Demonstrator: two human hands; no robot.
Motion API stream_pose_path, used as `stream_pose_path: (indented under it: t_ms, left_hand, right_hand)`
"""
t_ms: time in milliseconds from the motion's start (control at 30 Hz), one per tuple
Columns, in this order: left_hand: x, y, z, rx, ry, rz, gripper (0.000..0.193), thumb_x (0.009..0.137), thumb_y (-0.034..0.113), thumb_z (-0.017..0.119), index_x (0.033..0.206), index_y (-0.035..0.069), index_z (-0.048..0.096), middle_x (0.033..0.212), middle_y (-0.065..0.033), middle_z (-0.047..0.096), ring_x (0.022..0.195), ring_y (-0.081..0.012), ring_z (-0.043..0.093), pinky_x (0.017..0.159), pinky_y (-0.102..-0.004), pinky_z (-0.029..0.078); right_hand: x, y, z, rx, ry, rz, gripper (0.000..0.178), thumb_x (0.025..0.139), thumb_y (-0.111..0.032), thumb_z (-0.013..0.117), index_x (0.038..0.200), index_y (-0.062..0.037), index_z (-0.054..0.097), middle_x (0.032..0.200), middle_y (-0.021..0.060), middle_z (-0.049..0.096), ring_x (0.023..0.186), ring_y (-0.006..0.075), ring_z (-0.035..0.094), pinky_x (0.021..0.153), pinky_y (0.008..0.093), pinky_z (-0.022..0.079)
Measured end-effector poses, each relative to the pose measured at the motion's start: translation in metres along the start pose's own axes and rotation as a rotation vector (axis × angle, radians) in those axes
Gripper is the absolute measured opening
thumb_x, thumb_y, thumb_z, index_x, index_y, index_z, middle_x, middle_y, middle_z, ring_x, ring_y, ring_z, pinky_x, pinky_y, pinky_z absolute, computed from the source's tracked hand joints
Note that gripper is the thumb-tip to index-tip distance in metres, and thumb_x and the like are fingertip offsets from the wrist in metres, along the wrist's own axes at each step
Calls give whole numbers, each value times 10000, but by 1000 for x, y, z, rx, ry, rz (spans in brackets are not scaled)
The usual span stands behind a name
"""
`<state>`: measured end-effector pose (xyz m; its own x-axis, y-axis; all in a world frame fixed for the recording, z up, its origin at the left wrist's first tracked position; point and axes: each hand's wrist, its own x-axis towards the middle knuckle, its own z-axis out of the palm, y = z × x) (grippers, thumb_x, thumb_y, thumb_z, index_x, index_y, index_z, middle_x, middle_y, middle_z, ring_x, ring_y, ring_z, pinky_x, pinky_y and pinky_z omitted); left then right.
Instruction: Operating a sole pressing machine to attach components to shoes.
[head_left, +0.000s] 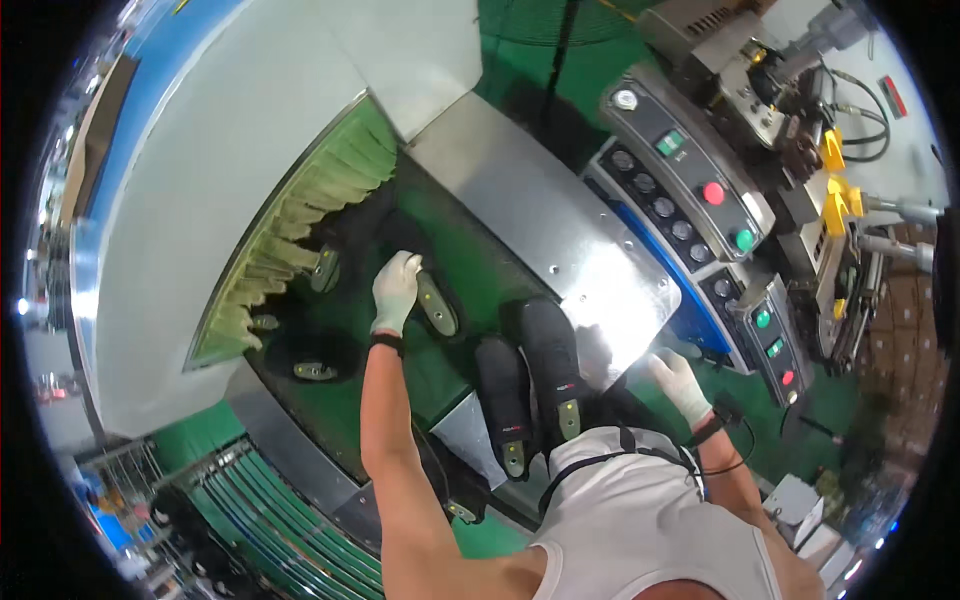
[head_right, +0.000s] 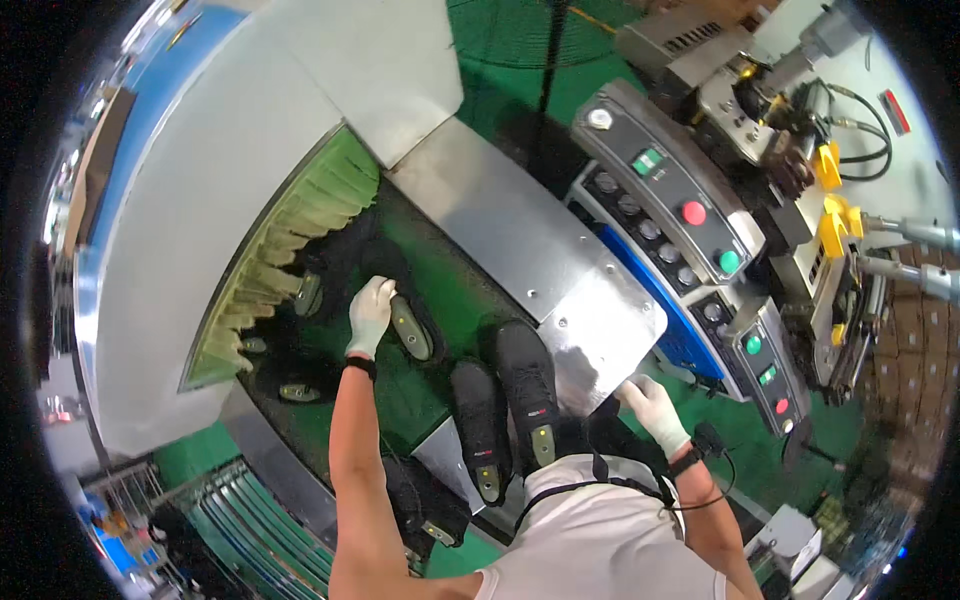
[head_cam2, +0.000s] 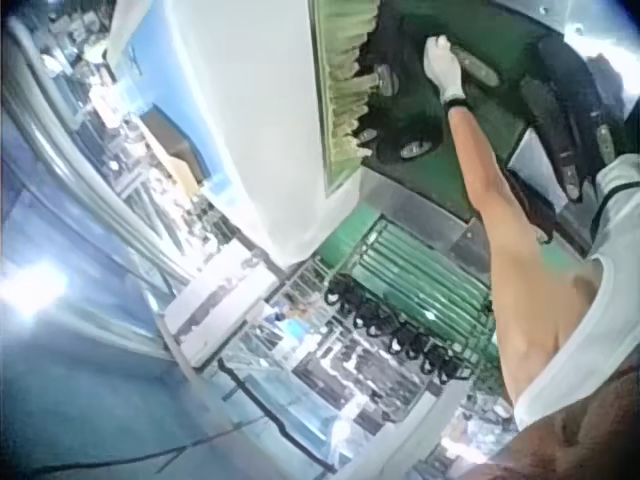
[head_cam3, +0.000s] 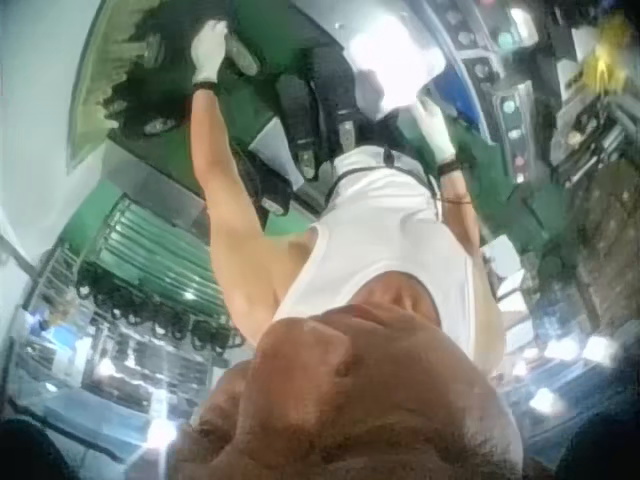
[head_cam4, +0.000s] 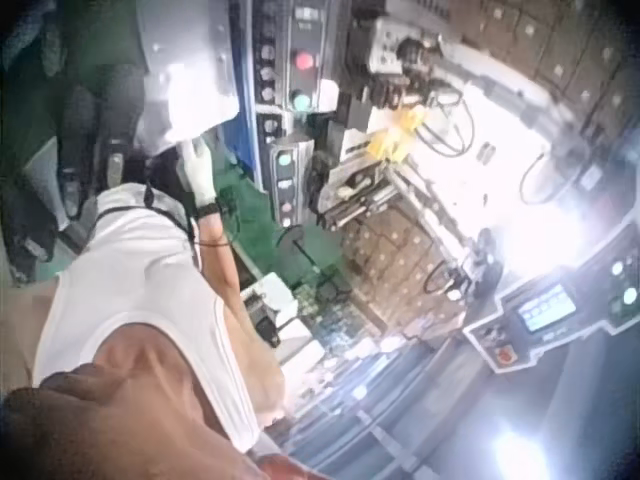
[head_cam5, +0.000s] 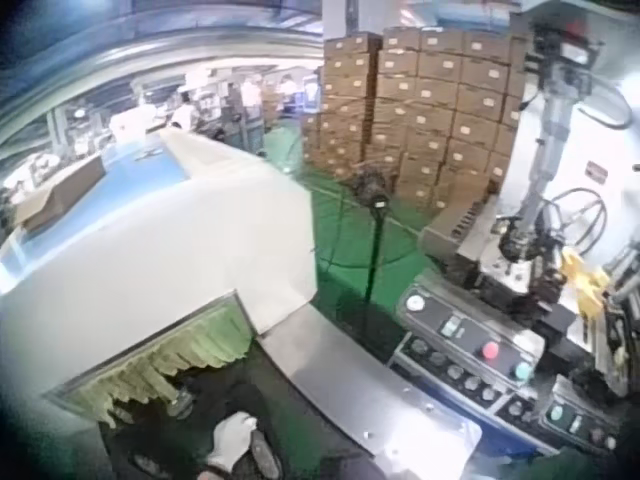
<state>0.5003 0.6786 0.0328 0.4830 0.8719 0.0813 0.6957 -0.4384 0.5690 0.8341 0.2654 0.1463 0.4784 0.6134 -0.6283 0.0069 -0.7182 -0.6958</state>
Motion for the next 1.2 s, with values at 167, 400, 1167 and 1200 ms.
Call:
stream_pose_path:
  t_ms: [167,400,1167,1200]
  left_hand:
    - [-15,93,-14,-253,35,-64,245,989,252,625,1019,18,691,956,-197,708,895,-397,680,795,-450,535]
    - [-49,259,-43,-307,100,459,168,958,160,691,996,-2,674,855,-180,669,785,-375,666,703,-405,536]
    - [-112,776,113,-615,-435,1193,366,928,12,686,1287,-19,622,1227,-174,648,1145,-278,651,1014,-374,507]
    - [-103,788,140,-656,-576,1100,410,960,31,664,1354,-33,569,1273,-176,628,1233,-266,615,1056,-366,490]
  right_hand:
    - [-2,-69,35,195,-158,-243,640,914,-356,740,1328,97,558,1310,220,638,1217,276,625,1059,364,481]
    - [-13,-154,35,-461,88,-704,983,741,-385,848,1450,124,394,1376,326,537,1300,442,535,1129,446,426]
    - [-223,106,-261,1363,475,-477,601,902,-117,708,1452,25,512,1305,60,650,1151,148,607,1039,326,466]
    - [-213,144,-261,1213,564,-508,619,884,-110,692,1459,23,505,1356,65,621,1182,150,594,1044,335,466]
